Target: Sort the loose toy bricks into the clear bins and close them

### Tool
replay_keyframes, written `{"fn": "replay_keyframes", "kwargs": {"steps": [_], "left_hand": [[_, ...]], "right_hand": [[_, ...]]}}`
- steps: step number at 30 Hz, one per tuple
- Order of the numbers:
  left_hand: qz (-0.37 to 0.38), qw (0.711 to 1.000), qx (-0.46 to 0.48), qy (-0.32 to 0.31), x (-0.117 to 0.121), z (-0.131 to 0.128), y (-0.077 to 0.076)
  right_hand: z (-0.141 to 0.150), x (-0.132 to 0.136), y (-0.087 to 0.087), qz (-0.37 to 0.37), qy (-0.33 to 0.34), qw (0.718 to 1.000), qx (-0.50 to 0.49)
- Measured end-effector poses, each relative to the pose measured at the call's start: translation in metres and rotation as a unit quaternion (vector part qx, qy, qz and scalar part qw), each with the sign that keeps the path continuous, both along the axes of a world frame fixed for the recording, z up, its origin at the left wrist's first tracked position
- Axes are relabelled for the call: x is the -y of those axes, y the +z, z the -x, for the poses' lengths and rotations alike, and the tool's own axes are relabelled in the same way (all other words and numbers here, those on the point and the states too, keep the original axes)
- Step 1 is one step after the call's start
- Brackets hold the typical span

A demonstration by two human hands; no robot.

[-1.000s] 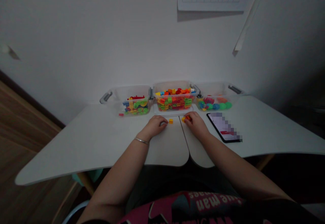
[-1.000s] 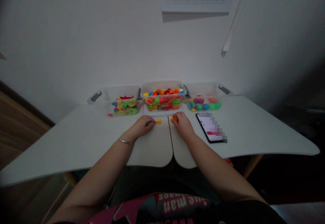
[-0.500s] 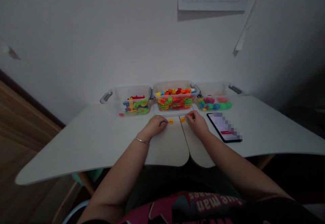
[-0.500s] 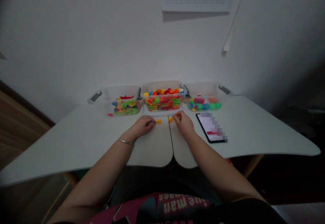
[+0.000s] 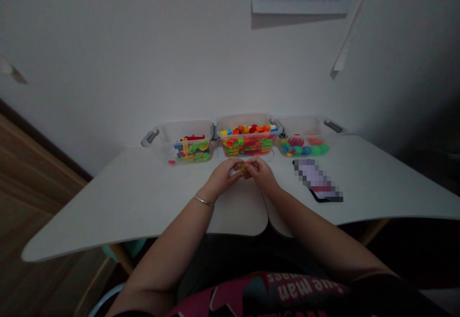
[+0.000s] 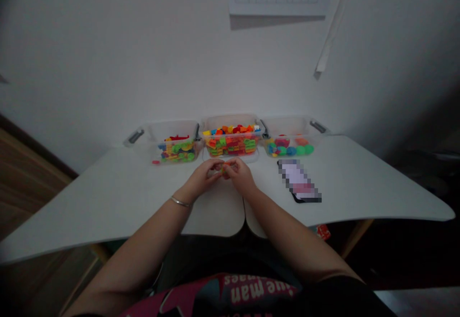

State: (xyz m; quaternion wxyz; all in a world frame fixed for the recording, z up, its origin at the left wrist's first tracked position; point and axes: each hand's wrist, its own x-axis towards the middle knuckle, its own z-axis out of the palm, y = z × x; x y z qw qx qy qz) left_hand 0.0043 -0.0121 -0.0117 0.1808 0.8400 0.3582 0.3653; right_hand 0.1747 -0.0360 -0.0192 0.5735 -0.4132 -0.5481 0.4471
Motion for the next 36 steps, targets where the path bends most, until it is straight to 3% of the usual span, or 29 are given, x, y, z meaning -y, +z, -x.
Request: {"fn": "replay_keyframes", "kwargs": {"steps": [5,12,17,21,26,29,36], "left_hand": [[0.0,1.0,-0.021,0.009,0.001,0.0,0.003],[0.006,0.999,-0.034,0.019,0.0,0.005,0.001],[0.001,0.999,-0.05,0.02,0.001,0.007,0.002],[0.003,0.998,-0.054,0.015,0.002,0.006,0.003],[0.0,0.999,-0.047,0.02,0.0,0.005,0.001],[0.0,0.998,-0.055,0.011,-0.002,0.006,-0.002],[-0.009,0.994,-0.113,0.009,-0.007,0.008,-0.007]], "right_hand": [[0.01,-0.003,-0.006,0.049,0.037,0.996,-0.058],[0.002,-0.002,-0.011,0.039,0.068,0.997,-0.018],[0.0,-0.004,-0.012,-0.003,0.012,1.0,0.023],[-0.011,-0.008,0.002,-0.069,-0.084,0.994,0.026],[-0.037,-0.021,0.038,-0.197,-0.211,0.948,0.136],[-0.049,-0.036,0.056,-0.238,-0.27,0.911,0.2],[-0.054,-0.064,0.066,-0.229,-0.307,0.848,0.365]]}}
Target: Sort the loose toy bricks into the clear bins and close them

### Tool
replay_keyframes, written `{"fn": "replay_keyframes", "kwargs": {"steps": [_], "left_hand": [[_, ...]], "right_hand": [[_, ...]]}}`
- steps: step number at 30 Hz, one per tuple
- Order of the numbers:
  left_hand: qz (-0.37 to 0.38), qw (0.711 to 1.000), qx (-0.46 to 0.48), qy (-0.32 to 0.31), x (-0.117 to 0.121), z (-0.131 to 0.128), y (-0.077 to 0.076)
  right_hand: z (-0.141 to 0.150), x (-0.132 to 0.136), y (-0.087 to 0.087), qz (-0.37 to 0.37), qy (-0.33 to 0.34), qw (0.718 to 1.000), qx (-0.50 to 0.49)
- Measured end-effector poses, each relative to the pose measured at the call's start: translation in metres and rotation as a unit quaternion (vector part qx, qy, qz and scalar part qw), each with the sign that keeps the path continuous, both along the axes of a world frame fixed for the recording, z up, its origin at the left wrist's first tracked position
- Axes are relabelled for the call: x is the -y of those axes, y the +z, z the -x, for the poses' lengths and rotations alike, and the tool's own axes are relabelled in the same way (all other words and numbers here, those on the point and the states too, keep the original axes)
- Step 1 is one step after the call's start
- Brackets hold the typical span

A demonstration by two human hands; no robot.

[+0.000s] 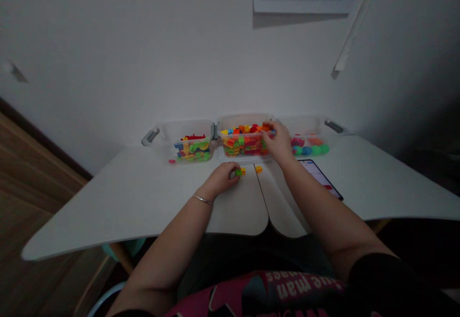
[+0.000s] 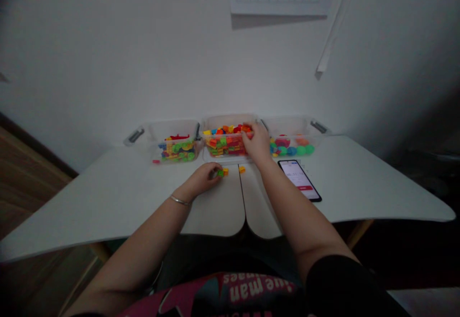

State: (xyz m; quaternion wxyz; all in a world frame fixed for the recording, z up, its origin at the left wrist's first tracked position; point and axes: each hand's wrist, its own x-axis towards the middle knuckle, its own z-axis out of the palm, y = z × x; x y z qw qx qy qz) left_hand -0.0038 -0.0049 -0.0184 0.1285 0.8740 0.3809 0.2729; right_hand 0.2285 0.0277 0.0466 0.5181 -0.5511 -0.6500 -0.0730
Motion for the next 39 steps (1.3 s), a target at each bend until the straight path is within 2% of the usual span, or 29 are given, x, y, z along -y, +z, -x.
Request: {"fn": "replay_keyframes", "kwargs": {"steps": [5,9,13,22,28,35,39], "left_hand": [[-0.018,0.999,-0.032,0.013,-0.001,0.0,0.0],[-0.027,0.999,-0.043,0.005,-0.003,0.001,-0.004],[-0.027,0.999,-0.045,-0.001,-0.004,0.002,-0.007],[-0.014,0.999,-0.035,-0.002,-0.004,0.002,-0.006],[-0.005,0.999,-0.031,0.013,-0.004,0.002,-0.006],[0.007,1.0,-0.018,0.008,-0.002,0.002,-0.002],[0.028,0.999,0.02,0.009,-0.001,0.002,0.0]], "right_hand": [[0.005,0.002,-0.002,0.029,-0.034,0.995,0.094],[0.01,0.003,0.0,0.061,-0.069,0.989,0.116],[0.011,0.003,0.0,0.07,-0.065,0.988,0.124],[0.004,-0.003,-0.012,-0.007,0.008,0.995,0.101],[-0.004,-0.004,-0.016,-0.022,0.06,0.996,0.061],[0.013,0.026,-0.01,-0.036,0.122,0.991,-0.037],[0.032,0.049,-0.017,-0.023,0.19,0.981,-0.027]]}}
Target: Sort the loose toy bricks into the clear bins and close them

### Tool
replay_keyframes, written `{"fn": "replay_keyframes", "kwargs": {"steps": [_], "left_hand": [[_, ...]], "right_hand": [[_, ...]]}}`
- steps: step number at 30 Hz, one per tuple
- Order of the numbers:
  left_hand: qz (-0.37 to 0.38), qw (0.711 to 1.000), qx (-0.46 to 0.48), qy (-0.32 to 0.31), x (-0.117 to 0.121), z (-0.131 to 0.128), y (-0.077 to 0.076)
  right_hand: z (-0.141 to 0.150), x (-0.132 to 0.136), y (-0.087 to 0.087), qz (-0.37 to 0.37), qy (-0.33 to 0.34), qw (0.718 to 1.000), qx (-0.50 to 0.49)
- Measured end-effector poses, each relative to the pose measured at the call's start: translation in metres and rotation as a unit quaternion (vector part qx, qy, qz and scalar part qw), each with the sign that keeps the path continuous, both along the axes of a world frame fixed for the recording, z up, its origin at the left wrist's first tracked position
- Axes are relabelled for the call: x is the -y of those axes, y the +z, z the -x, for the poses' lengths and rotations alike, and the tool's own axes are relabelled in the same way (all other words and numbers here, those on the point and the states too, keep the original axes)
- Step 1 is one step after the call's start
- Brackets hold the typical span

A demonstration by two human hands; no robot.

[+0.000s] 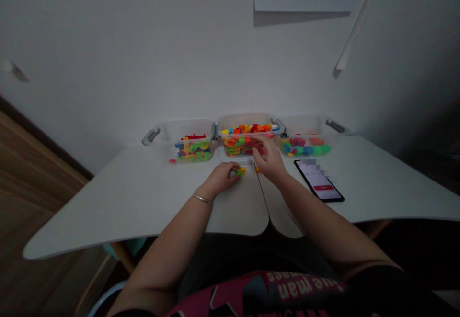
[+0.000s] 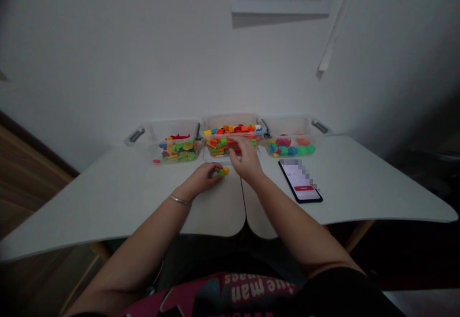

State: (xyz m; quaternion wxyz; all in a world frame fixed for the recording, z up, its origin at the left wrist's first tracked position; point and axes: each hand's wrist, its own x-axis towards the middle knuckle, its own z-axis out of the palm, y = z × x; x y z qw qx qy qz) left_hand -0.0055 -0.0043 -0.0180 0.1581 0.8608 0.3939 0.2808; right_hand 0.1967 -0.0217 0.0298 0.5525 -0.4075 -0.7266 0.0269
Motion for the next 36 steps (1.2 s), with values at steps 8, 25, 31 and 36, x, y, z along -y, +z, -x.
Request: {"fn": "replay_keyframes", "kwargs": {"steps": [8,25,31,36], "left_hand": [[0.033,0.988,0.151,0.015,0.001,-0.001,-0.001],[0.129,0.983,0.13,-0.009,0.001,-0.002,-0.007],[0.086,0.99,0.114,-0.004,0.004,-0.002,0.001],[0.045,0.995,0.089,0.005,0.005,-0.005,0.005]], "right_hand": [[0.02,0.014,-0.057,0.225,0.096,0.963,-0.11],[0.024,0.02,-0.07,0.269,0.139,0.945,-0.124],[0.019,0.017,-0.063,0.226,0.064,0.966,-0.109],[-0.002,0.012,-0.026,0.088,-0.037,0.993,-0.063]]}}
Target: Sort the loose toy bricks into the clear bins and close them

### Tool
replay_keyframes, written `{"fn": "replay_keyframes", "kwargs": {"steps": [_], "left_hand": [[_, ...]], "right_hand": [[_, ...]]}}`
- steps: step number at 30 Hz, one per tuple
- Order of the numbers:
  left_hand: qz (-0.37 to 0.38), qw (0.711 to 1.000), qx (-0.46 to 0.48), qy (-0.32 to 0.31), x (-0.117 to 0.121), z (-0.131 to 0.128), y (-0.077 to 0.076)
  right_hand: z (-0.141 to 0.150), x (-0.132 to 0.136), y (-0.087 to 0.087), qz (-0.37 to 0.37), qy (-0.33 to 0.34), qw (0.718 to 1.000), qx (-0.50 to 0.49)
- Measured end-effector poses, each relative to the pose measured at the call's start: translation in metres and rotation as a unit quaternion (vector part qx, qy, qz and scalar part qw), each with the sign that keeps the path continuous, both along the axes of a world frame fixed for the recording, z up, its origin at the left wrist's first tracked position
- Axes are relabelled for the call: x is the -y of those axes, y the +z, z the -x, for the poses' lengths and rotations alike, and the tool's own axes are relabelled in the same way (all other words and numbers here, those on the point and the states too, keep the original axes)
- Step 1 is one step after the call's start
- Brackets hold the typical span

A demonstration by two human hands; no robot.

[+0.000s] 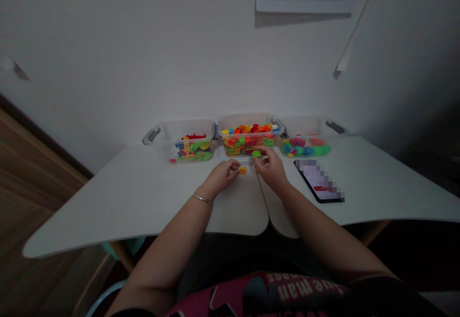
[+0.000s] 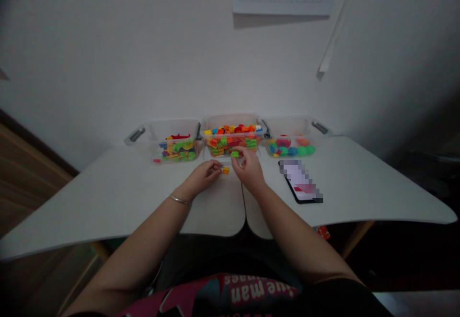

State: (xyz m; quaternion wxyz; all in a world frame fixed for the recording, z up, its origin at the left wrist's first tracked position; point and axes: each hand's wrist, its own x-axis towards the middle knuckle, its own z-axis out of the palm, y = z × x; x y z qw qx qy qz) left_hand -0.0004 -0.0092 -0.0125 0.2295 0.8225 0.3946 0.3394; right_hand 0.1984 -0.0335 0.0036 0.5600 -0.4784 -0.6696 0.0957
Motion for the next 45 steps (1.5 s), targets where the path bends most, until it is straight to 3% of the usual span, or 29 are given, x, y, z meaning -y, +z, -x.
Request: {"fn": "replay_keyframes", "kwargs": {"steps": [3,7,11,15,20,25,29,39,42,45], "left_hand": [[-0.024,0.999,-0.022,0.003,-0.004,0.001,-0.004],[-0.062,0.997,-0.053,0.004,-0.007,0.005,-0.008],[-0.084,0.994,-0.076,-0.003,-0.008,0.007,-0.008],[-0.092,0.992,-0.08,-0.01,-0.008,0.007,-0.008],[-0.095,0.992,-0.082,-0.015,-0.008,0.007,-0.009],[-0.092,0.992,-0.08,-0.012,-0.008,0.007,-0.011],[-0.091,0.993,-0.078,-0.007,-0.006,0.006,-0.01],[-0.099,0.991,-0.085,-0.013,-0.011,0.007,-0.014],[-0.098,0.991,-0.09,-0.013,-0.01,0.007,-0.014],[-0.099,0.991,-0.091,-0.013,-0.008,0.008,-0.012]], "right_hand": [[-0.014,-0.009,0.024,-0.086,-0.039,0.994,0.059],[-0.027,-0.032,0.037,-0.109,-0.106,0.984,0.089],[-0.032,-0.05,0.032,-0.082,-0.118,0.981,0.129],[-0.029,-0.051,0.031,-0.042,-0.112,0.978,0.173],[-0.025,-0.052,0.043,0.007,-0.161,0.977,0.142],[-0.028,-0.066,0.055,0.074,-0.15,0.975,0.143],[-0.028,-0.073,0.054,0.103,-0.162,0.969,0.157],[-0.028,-0.073,0.048,0.05,-0.139,0.957,0.249],[-0.03,-0.073,0.047,0.045,-0.137,0.96,0.242],[-0.028,-0.064,0.041,-0.009,-0.136,0.967,0.213]]}}
